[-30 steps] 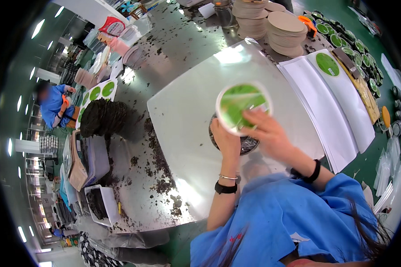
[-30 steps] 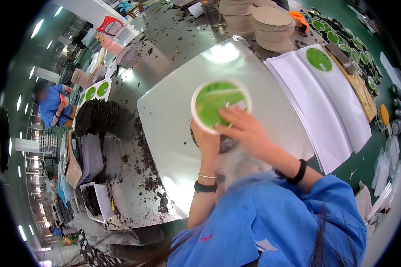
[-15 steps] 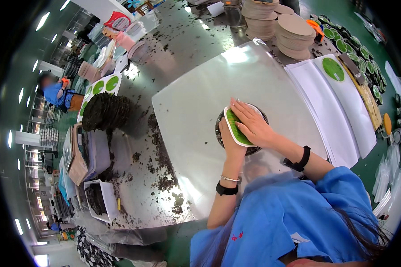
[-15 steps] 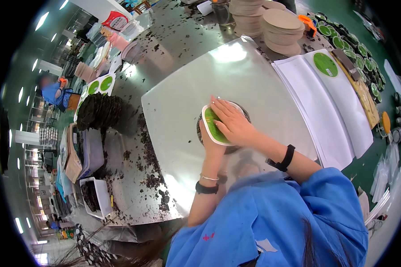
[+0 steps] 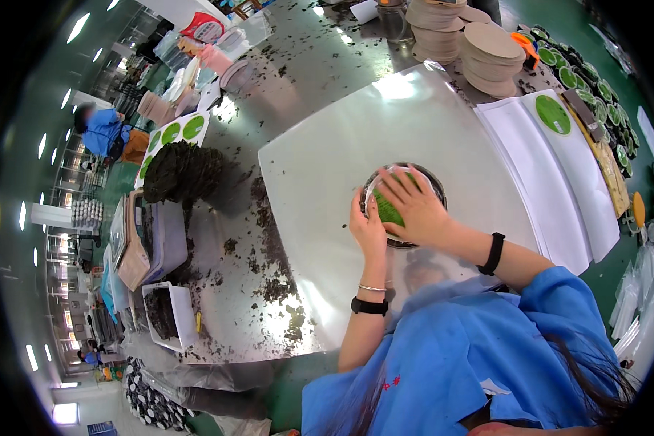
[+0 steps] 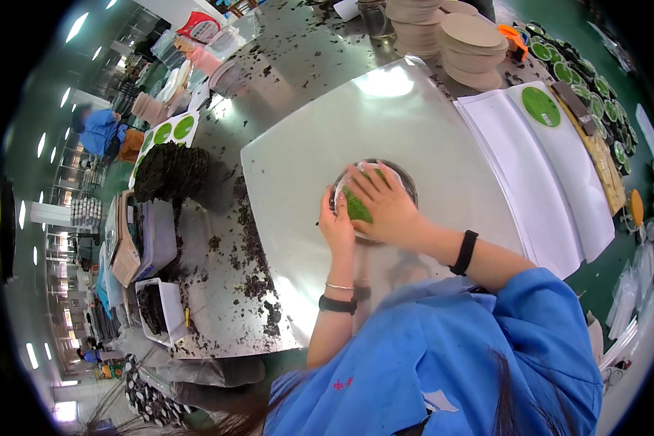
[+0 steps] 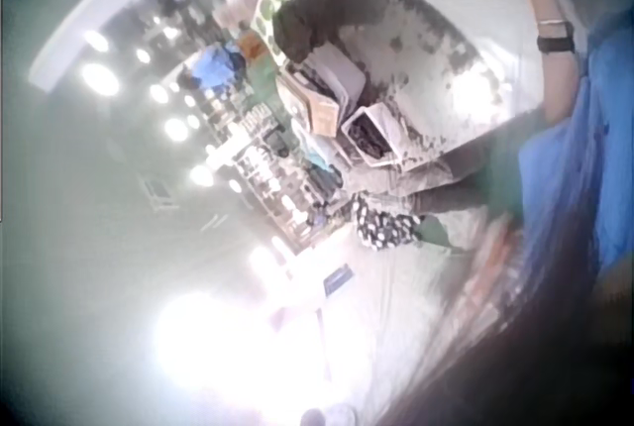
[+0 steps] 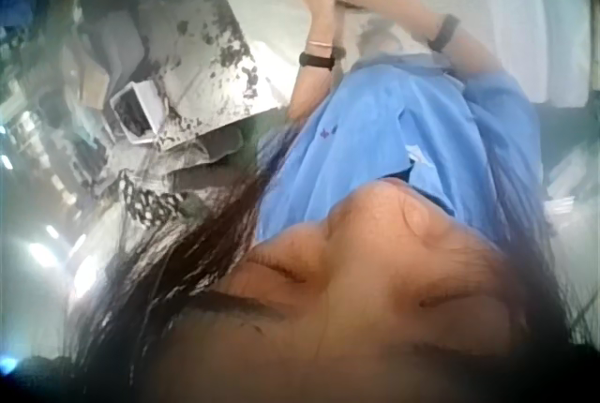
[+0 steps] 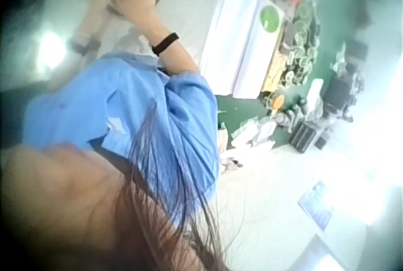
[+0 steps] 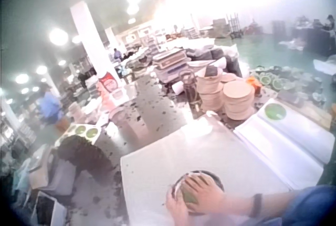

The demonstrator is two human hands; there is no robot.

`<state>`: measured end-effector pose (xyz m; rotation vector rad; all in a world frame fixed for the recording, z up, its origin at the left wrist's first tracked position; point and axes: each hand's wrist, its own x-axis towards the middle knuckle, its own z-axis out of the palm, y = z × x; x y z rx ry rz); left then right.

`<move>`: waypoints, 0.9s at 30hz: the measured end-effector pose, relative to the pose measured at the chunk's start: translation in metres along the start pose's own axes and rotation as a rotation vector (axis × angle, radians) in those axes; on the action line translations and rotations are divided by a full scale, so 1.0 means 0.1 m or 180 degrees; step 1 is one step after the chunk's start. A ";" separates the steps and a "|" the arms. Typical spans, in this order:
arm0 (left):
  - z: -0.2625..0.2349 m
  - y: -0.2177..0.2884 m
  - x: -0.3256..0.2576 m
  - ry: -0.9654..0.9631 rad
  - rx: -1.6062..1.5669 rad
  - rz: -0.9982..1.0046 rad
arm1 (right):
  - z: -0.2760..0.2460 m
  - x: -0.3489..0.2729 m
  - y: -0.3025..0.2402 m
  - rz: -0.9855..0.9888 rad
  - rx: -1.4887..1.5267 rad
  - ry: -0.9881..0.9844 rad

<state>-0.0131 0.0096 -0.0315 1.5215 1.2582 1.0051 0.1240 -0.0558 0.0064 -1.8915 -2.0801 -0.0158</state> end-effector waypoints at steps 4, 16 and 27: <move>-0.06 0.00 -0.01 -0.0218 -0.0259 -0.0251 | -0.03 -0.16 0.18 0.0262 -0.0261 0.0056; -0.24 -0.09 0.02 -0.1047 -0.2961 -0.1875 | 0.34 -0.19 0.64 0.1341 0.3467 0.1227; -0.23 -0.28 -0.07 -0.1142 -0.4031 -0.2047 | -0.42 -0.13 0.67 0.0342 0.3621 0.0672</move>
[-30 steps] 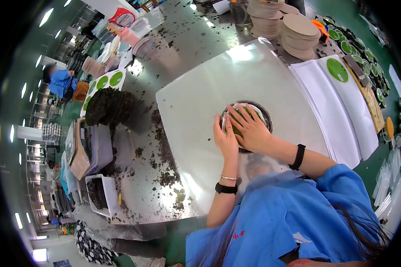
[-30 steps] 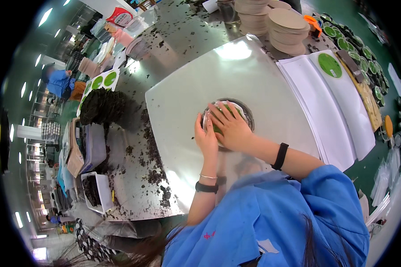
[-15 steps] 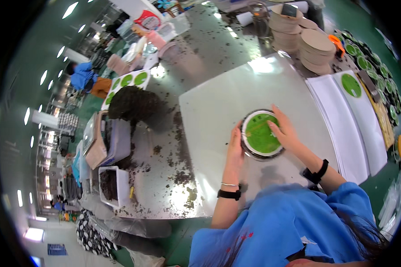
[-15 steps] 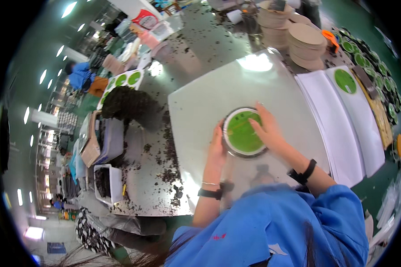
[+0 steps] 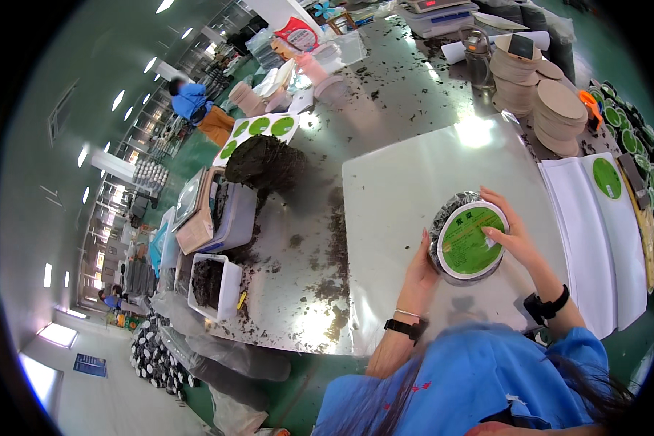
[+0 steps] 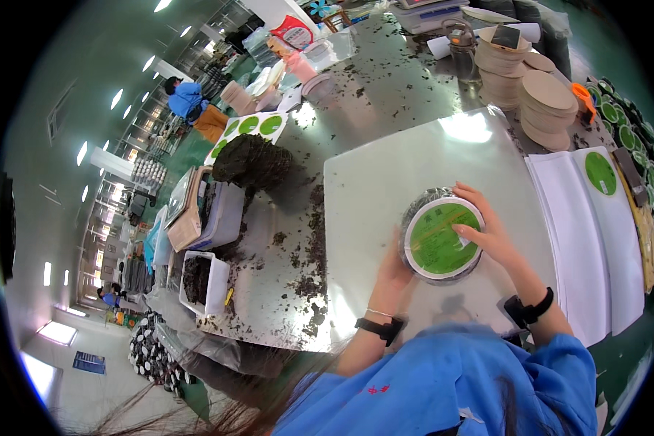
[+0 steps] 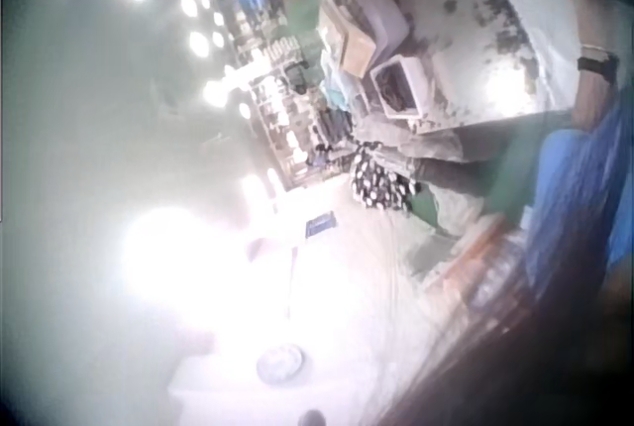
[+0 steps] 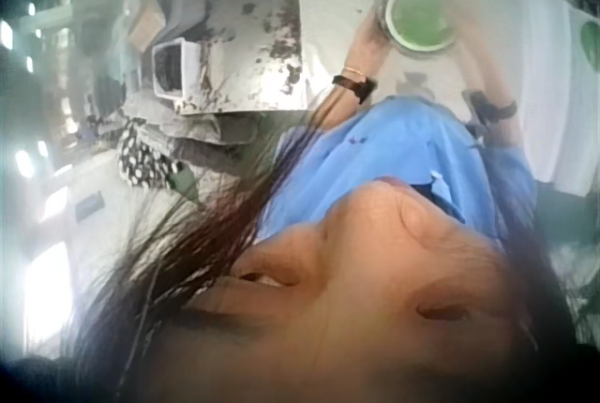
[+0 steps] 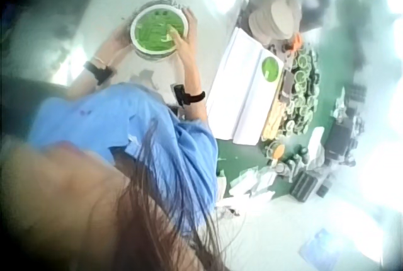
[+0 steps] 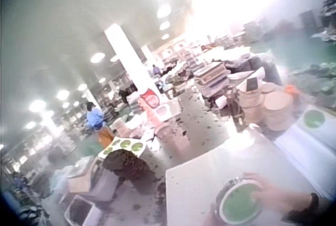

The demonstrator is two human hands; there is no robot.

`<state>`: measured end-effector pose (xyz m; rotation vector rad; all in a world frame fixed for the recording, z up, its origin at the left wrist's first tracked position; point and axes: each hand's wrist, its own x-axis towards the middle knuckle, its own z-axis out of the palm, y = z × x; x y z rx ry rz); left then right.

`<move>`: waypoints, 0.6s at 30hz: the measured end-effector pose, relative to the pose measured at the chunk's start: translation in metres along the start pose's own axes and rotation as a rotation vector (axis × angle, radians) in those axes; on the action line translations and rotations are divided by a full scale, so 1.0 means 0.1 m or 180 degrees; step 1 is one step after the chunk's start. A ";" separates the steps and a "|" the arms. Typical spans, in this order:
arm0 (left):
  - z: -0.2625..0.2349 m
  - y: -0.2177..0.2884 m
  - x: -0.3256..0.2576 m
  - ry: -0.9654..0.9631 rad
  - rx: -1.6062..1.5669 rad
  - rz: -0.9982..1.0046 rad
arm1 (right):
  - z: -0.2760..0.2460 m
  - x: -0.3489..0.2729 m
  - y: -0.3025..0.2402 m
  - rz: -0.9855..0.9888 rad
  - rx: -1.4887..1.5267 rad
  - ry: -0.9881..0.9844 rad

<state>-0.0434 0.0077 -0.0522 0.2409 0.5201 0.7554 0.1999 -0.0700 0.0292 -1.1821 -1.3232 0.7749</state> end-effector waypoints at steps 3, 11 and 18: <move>-0.14 0.01 0.09 0.0100 0.0342 0.0257 | -0.12 0.00 -0.21 0.0899 0.0352 -0.0132; 0.20 0.04 -0.24 0.1203 0.3508 0.2203 | -2.81 0.00 0.63 0.0411 0.2270 0.2734; 0.64 -0.25 -0.55 -0.0097 0.5670 0.3049 | -1.85 -0.98 0.31 -0.0340 -0.1450 -0.0642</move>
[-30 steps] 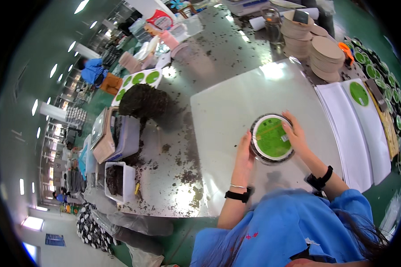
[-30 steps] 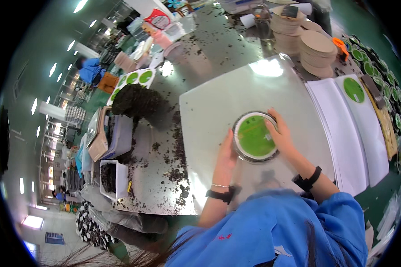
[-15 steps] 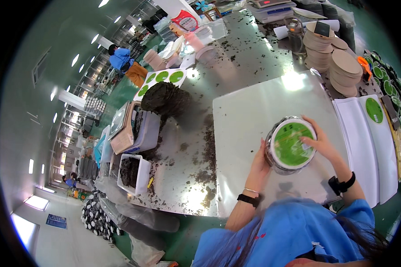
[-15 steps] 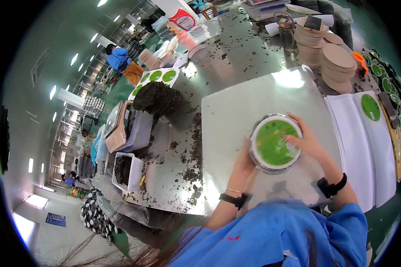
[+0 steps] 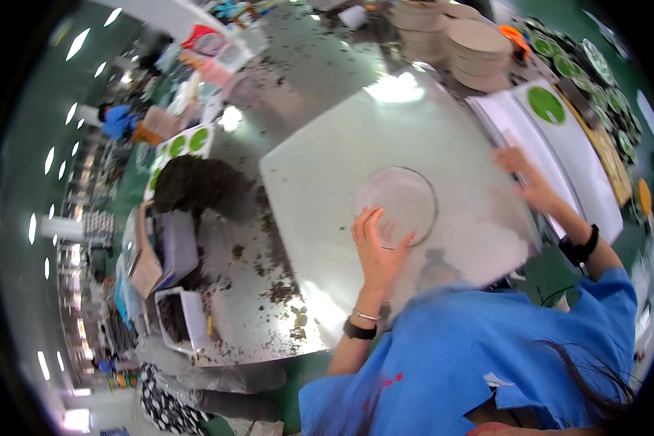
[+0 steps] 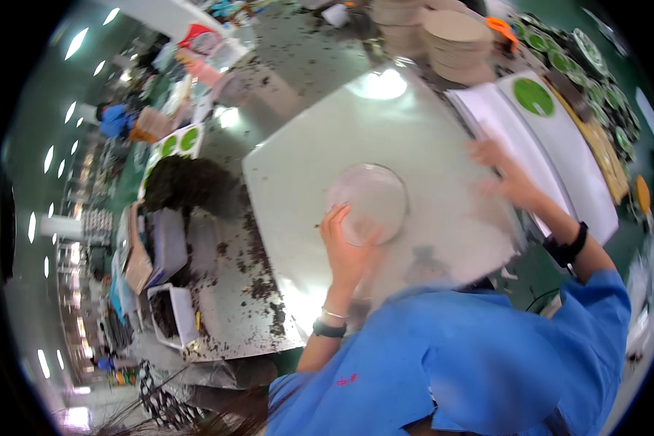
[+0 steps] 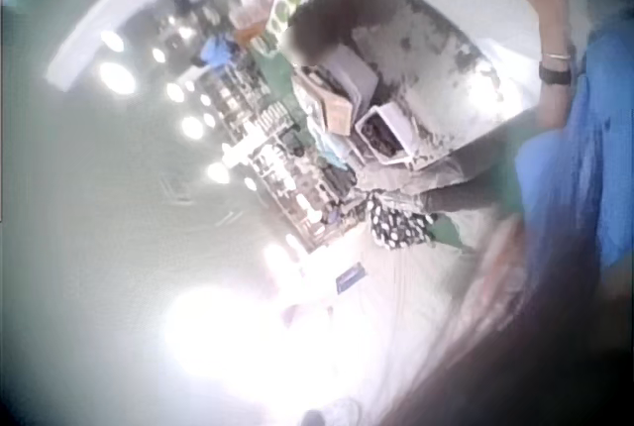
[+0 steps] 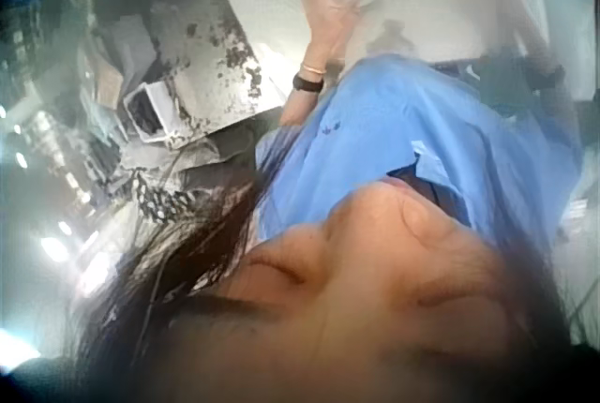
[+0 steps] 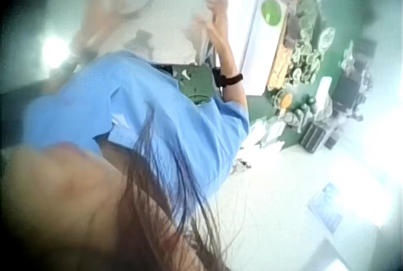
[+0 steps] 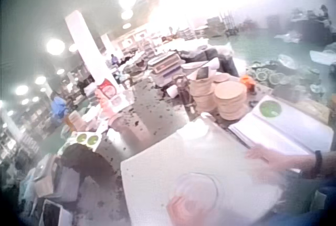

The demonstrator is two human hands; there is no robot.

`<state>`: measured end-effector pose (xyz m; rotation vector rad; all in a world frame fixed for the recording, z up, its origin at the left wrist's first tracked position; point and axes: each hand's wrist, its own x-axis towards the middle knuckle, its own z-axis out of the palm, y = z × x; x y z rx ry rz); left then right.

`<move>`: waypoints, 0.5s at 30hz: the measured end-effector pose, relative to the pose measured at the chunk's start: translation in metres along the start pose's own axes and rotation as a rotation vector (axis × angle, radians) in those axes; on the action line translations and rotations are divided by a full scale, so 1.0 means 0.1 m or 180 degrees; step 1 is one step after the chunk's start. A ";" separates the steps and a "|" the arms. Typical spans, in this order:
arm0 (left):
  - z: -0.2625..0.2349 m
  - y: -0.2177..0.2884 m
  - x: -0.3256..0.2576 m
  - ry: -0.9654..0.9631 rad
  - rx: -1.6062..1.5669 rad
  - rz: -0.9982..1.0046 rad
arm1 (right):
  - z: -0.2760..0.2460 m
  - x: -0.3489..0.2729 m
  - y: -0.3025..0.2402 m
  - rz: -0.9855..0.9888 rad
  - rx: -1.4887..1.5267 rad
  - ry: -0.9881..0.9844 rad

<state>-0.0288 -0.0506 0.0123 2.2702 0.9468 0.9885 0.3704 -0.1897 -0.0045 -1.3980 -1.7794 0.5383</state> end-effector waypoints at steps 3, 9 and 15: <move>0.04 0.11 -0.12 -0.0527 0.0356 0.0642 | 0.35 0.04 -0.85 -0.0174 -0.0973 -0.1799; 0.06 0.12 -0.12 -0.0872 0.0230 0.0485 | 0.67 -0.15 -0.56 -0.0492 -0.1471 -0.1795; -0.86 0.92 -0.01 -0.1473 -0.2087 -0.1200 | 0.90 -0.29 -0.49 -0.1457 -0.1143 -0.1027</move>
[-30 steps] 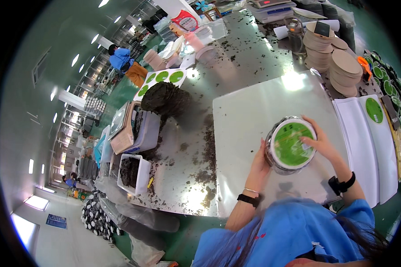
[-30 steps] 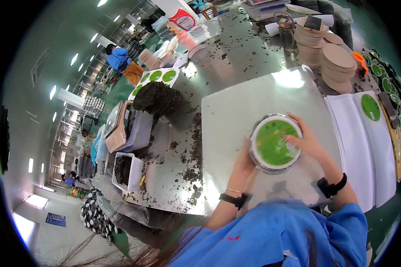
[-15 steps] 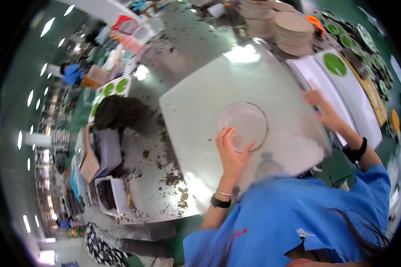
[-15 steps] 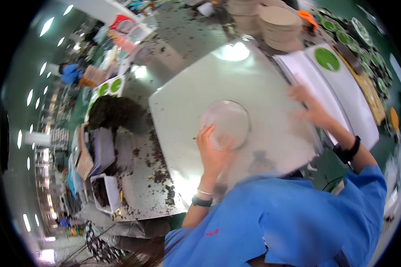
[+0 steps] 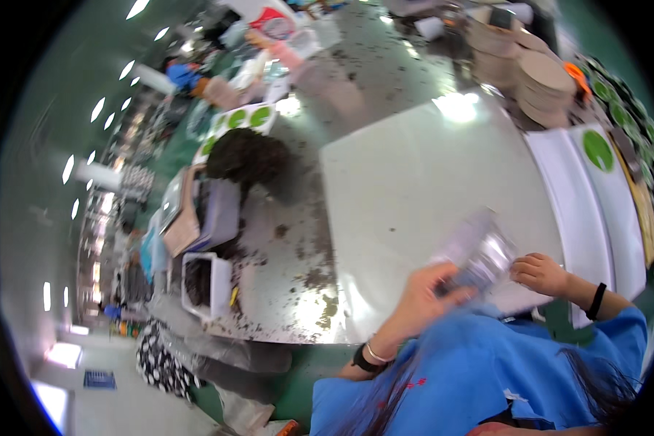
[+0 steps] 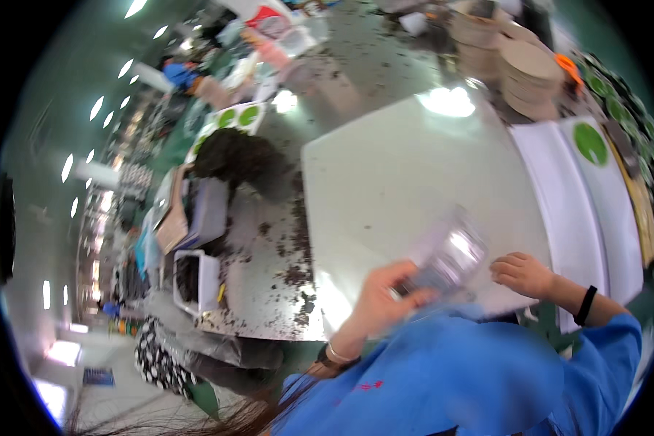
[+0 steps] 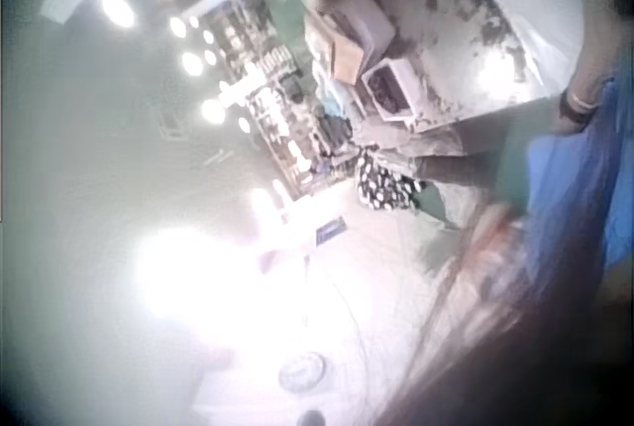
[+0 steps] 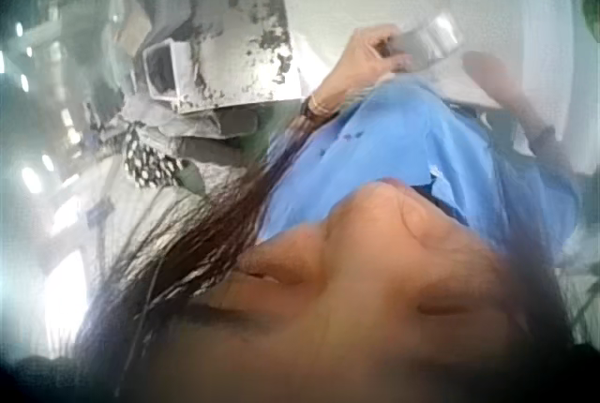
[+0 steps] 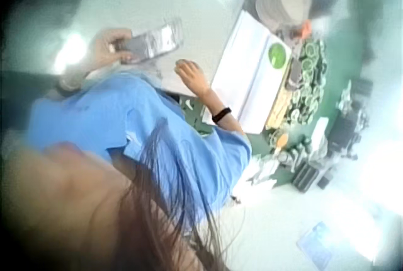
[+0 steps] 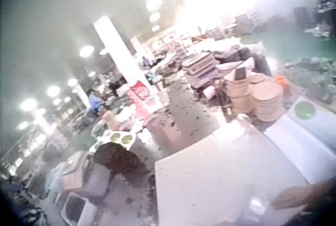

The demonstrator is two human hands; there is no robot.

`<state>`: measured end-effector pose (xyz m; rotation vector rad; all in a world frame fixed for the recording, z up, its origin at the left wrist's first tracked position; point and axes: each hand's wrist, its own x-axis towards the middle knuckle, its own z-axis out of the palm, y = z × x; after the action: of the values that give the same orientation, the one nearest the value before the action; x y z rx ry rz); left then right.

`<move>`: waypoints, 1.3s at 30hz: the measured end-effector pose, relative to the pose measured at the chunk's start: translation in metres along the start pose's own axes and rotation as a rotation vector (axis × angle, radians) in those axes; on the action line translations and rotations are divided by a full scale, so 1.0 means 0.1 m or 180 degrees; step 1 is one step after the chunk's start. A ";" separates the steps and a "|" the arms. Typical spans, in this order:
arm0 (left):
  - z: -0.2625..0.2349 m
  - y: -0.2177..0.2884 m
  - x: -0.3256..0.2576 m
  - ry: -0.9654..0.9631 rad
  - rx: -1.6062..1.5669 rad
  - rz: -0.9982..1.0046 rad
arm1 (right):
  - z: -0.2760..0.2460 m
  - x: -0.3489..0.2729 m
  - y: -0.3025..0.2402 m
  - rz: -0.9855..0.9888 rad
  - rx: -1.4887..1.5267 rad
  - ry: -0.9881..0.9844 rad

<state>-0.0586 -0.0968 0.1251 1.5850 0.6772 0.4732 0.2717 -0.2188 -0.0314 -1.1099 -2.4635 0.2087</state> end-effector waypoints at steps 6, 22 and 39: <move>0.12 0.14 -0.04 -0.0908 0.0350 -0.0106 | -0.97 1.61 0.27 0.1067 0.0200 0.1684; 0.10 -0.73 -0.19 -0.0300 0.3795 -0.0882 | -0.95 0.99 -0.07 0.1063 0.1323 -0.2056; -4.02 -0.45 0.41 0.2932 0.4035 0.0681 | -1.48 0.50 3.58 0.2224 -0.2519 0.1150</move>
<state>-0.2983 0.2310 0.1294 2.6315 1.7350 1.0823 0.5506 0.0521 0.0081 -2.0786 -1.7503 -0.7640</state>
